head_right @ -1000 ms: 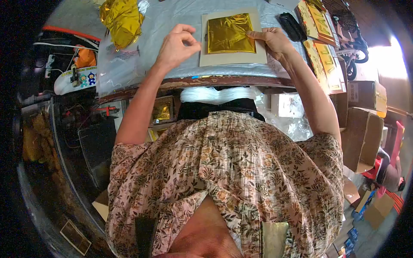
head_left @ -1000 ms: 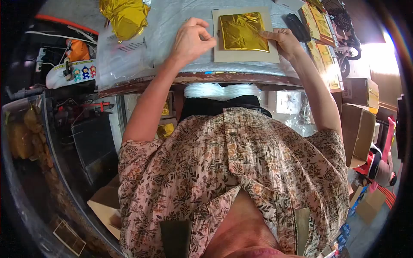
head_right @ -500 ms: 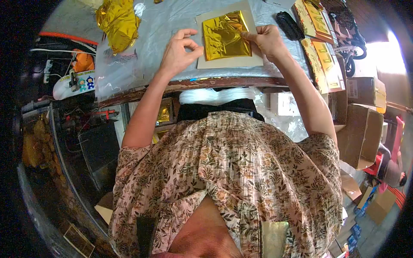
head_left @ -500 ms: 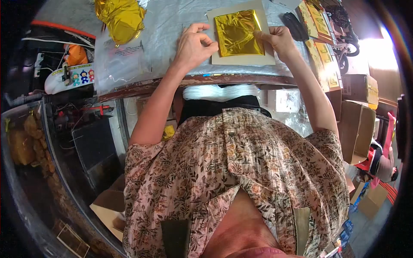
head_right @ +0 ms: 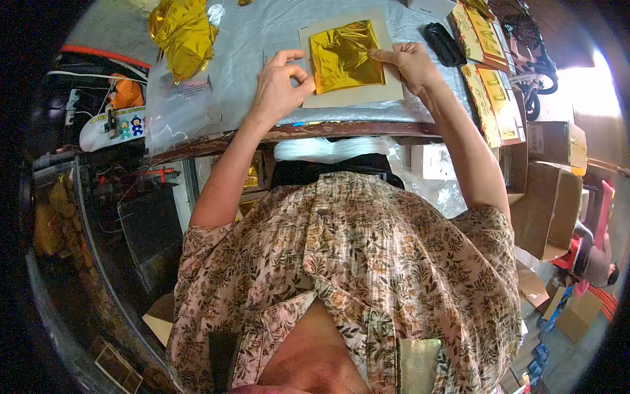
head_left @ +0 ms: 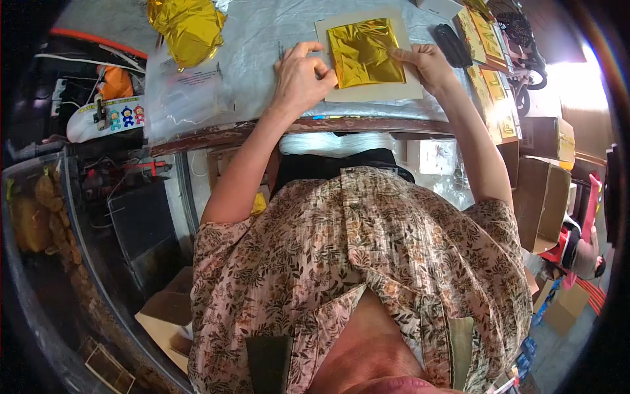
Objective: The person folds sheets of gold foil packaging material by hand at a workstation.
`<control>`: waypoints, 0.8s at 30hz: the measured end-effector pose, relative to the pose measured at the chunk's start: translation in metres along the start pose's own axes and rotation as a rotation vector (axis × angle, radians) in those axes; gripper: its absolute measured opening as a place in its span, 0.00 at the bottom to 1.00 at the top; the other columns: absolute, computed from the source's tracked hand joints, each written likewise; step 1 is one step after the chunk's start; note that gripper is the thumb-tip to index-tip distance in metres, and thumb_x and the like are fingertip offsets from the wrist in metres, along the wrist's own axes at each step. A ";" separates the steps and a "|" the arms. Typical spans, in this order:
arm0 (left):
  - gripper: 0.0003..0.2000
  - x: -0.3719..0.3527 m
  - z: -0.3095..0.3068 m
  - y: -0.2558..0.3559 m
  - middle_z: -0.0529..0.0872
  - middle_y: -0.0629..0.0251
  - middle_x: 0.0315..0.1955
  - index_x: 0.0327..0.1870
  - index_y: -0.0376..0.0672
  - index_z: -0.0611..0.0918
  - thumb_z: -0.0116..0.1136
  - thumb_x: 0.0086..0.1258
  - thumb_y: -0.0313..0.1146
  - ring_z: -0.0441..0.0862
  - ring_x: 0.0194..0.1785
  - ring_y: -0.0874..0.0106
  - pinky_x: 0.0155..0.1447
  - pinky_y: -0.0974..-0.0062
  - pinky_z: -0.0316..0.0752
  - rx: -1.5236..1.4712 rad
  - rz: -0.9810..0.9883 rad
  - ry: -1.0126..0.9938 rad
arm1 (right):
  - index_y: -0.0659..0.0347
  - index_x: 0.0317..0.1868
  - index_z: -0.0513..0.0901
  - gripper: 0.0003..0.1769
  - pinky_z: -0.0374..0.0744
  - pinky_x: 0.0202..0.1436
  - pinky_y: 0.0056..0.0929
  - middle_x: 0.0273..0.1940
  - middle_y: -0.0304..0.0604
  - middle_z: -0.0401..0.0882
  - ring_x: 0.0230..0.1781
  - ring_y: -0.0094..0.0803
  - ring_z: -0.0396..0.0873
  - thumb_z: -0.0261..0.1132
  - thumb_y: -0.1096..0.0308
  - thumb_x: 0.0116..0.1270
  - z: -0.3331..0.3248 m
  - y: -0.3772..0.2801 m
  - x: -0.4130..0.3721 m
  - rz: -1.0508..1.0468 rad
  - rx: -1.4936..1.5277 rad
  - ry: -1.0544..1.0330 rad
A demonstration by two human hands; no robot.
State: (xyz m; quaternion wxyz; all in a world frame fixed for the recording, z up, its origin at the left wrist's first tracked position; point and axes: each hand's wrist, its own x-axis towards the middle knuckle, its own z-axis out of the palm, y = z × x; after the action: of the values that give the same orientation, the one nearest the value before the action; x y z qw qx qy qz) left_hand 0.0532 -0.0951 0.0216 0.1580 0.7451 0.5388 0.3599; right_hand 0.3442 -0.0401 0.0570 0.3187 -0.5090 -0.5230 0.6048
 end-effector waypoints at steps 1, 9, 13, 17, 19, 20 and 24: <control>0.09 -0.001 -0.001 0.001 0.84 0.60 0.61 0.23 0.41 0.89 0.71 0.57 0.37 0.80 0.62 0.54 0.67 0.50 0.70 -0.025 -0.016 -0.008 | 0.65 0.32 0.90 0.10 0.73 0.26 0.21 0.27 0.37 0.87 0.21 0.19 0.78 0.77 0.67 0.67 0.002 0.001 -0.001 0.031 0.062 0.021; 0.09 0.007 -0.014 -0.012 0.85 0.57 0.62 0.25 0.42 0.89 0.70 0.57 0.38 0.83 0.60 0.55 0.66 0.59 0.75 -0.177 -0.133 -0.043 | 0.64 0.32 0.90 0.13 0.67 0.23 0.20 0.24 0.33 0.83 0.19 0.17 0.73 0.74 0.63 0.70 -0.001 -0.018 -0.001 -0.071 -0.181 0.041; 0.10 0.007 -0.015 -0.016 0.85 0.58 0.62 0.25 0.42 0.90 0.70 0.58 0.39 0.83 0.61 0.55 0.66 0.59 0.75 -0.192 -0.162 -0.037 | 0.65 0.34 0.91 0.13 0.70 0.25 0.21 0.26 0.34 0.86 0.20 0.16 0.75 0.75 0.62 0.69 -0.001 -0.009 0.004 -0.163 -0.204 0.056; 0.10 0.007 -0.012 -0.014 0.85 0.60 0.62 0.25 0.42 0.90 0.70 0.59 0.39 0.83 0.62 0.57 0.66 0.59 0.75 -0.166 -0.167 -0.039 | 0.67 0.36 0.91 0.13 0.74 0.26 0.21 0.28 0.36 0.88 0.23 0.16 0.78 0.76 0.62 0.69 0.011 -0.006 0.001 -0.152 -0.206 0.116; 0.11 0.010 -0.014 -0.011 0.85 0.61 0.62 0.25 0.41 0.90 0.70 0.59 0.39 0.83 0.62 0.58 0.66 0.59 0.75 -0.172 -0.168 -0.048 | 0.67 0.36 0.91 0.13 0.74 0.27 0.21 0.28 0.36 0.88 0.23 0.16 0.79 0.76 0.62 0.69 0.015 -0.006 -0.001 -0.152 -0.218 0.141; 0.10 0.011 -0.015 -0.010 0.85 0.60 0.62 0.25 0.42 0.90 0.70 0.59 0.39 0.83 0.61 0.58 0.66 0.60 0.75 -0.202 -0.188 -0.050 | 0.67 0.35 0.91 0.13 0.74 0.26 0.21 0.28 0.36 0.88 0.23 0.16 0.79 0.76 0.62 0.69 0.016 -0.006 -0.003 -0.135 -0.211 0.153; 0.10 0.012 -0.010 -0.010 0.84 0.60 0.62 0.25 0.43 0.90 0.70 0.59 0.39 0.81 0.63 0.57 0.68 0.58 0.73 -0.225 -0.189 -0.017 | 0.66 0.34 0.91 0.12 0.74 0.26 0.21 0.27 0.37 0.88 0.23 0.17 0.79 0.76 0.64 0.69 0.029 0.003 -0.007 -0.091 -0.010 0.118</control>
State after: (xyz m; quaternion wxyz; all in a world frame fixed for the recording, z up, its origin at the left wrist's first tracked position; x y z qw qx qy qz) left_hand 0.0409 -0.0821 0.0263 0.2784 0.6715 0.5615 0.3953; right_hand 0.3190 -0.0561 0.0547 0.3735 -0.5210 -0.5290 0.5560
